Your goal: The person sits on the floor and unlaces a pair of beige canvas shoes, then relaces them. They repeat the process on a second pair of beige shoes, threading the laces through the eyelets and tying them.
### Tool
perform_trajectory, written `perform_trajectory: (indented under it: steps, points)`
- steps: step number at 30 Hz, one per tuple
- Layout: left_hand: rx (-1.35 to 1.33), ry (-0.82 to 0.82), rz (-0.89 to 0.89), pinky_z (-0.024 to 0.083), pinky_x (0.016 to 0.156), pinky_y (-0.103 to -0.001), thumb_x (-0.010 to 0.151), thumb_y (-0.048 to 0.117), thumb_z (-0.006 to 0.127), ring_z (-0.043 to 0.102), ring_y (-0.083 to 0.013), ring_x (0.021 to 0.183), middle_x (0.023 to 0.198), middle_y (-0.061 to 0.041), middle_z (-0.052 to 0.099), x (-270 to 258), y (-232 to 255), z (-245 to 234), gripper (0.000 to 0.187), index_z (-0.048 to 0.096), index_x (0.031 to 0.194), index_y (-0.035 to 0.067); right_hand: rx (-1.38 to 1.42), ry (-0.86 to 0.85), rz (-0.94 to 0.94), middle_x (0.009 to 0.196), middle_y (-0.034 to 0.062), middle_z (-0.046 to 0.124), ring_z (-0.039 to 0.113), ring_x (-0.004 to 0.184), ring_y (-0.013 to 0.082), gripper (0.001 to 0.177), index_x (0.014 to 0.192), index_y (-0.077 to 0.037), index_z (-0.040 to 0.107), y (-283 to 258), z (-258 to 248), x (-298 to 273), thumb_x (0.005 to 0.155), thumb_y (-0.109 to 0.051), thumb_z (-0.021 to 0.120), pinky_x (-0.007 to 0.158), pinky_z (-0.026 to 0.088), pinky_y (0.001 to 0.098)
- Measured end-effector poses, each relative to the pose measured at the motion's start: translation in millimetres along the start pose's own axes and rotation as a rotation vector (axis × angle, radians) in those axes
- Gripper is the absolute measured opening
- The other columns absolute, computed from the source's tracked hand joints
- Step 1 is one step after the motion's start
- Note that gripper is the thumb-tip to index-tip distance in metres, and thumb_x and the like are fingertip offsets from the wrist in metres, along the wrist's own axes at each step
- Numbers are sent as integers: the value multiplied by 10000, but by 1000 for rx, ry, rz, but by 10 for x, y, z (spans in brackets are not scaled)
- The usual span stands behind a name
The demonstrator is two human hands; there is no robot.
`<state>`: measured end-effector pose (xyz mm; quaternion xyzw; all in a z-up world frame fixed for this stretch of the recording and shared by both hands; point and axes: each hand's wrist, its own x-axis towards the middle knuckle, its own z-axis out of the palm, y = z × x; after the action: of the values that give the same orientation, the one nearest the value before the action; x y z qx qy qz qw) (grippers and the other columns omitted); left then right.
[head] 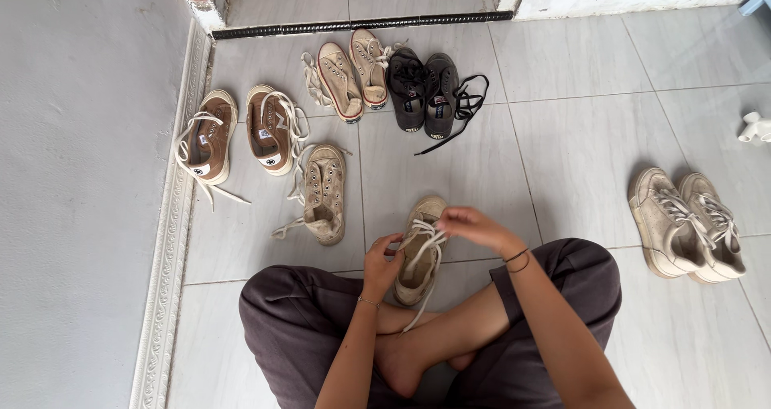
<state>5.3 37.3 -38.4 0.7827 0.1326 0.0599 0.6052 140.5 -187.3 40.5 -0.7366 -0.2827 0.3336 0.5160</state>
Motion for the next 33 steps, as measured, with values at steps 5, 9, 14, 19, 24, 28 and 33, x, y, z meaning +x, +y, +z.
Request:
perform_trajectory:
  steps: [5,9,14,19,24,28,33]
  points:
    - [213,-5,64,593,737,-355,805,39,710,733,-229,848,1142,-64,709,-9,191,-8,439,674,1238,103,186,97,116,813,-34,562,513,747,98,277,1075,-115,703,-478,-291,4,1044,-365,587,711,463,262]
    - [435,47,207,573,802,-403,739,68,786,687,-302,971,1117,-77,691,-27,264,43,470,679,1196,103,124,124,144,806,-36,626,561,751,70,381,1069,-153,676,-832,-376,108,1002,-495,523,697,486,244]
    - [418,75,269,566,841,-405,800,61,758,686,-313,998,1141,-80,710,-13,199,88,397,706,1190,112,-280,-46,390,779,19,672,547,638,126,541,1018,-110,723,-934,-590,335,950,-616,546,589,459,304]
    - [215,118,212,569,827,-382,884,101,733,716,-307,952,1092,-102,743,18,119,93,242,755,1125,85,-618,-452,432,857,65,780,669,712,101,417,1037,-121,759,-588,-770,519,795,-458,801,623,499,311]
    - [167,139,126,577,770,-350,900,153,738,732,-271,916,1073,-99,763,30,102,115,211,786,1098,98,-667,-266,295,861,73,779,672,763,178,336,938,-91,808,-97,-492,779,953,-392,661,708,505,335]
    - [131,114,63,593,706,-327,902,165,730,746,-235,881,1094,-88,765,16,62,118,226,780,1115,109,-946,-147,159,940,38,748,687,846,230,237,910,-115,801,190,121,916,933,-292,644,753,533,388]
    - [116,119,-10,604,679,-318,895,185,742,764,-215,867,1102,-96,767,54,15,144,247,774,1130,114,-1063,-172,-1,897,22,766,705,831,221,161,896,-146,786,161,367,1050,843,-135,634,729,558,375]
